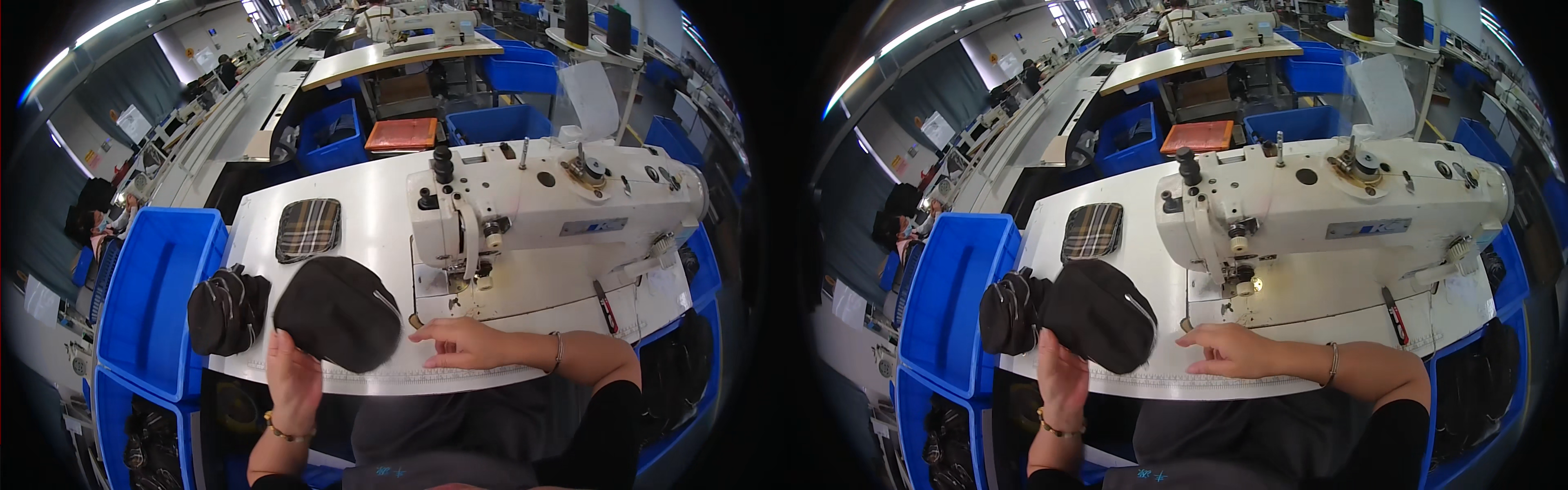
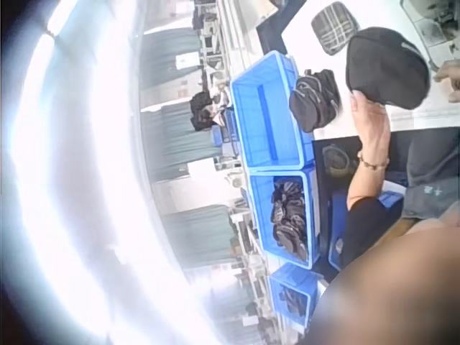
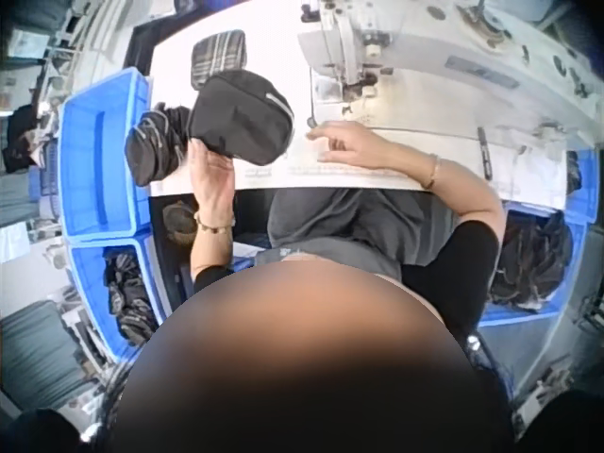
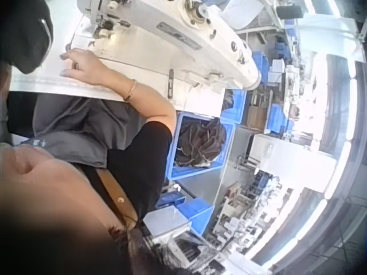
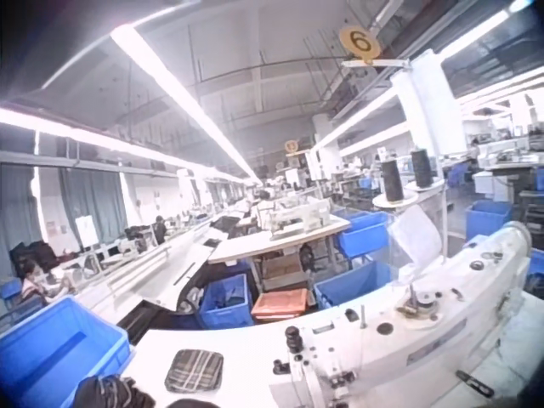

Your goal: Operating an industrial sewing machine to assemble small leather or fabric pouches.

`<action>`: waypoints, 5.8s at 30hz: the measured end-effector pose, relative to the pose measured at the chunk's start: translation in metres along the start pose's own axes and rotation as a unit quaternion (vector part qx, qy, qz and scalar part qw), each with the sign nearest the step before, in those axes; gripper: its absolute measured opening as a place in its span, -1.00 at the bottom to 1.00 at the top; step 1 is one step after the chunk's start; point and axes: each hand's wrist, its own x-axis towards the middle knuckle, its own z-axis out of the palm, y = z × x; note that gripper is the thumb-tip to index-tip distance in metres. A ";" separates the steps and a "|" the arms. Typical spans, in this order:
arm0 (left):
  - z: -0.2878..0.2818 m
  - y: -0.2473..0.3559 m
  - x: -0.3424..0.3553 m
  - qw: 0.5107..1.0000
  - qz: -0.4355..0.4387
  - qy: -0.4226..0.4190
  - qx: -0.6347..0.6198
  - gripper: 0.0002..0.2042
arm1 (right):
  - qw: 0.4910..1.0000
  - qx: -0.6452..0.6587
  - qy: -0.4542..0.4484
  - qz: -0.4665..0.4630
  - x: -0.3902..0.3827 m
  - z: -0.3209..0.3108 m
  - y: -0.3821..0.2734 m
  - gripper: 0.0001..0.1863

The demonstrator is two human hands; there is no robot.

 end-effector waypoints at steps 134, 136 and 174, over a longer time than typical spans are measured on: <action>0.060 -0.090 0.138 0.717 -0.120 -0.388 0.566 -0.72 | 0.809 -0.539 0.112 -0.207 -0.018 -0.018 0.025 -0.89; 0.061 -0.093 0.137 0.731 -0.082 -0.384 0.557 -0.64 | 0.806 -0.557 0.110 -0.169 -0.019 -0.018 0.021 -0.87; 0.064 -0.109 0.125 0.641 0.124 -0.306 0.693 -0.65 | 0.762 -0.612 0.111 -0.179 -0.019 0.000 0.021 -0.79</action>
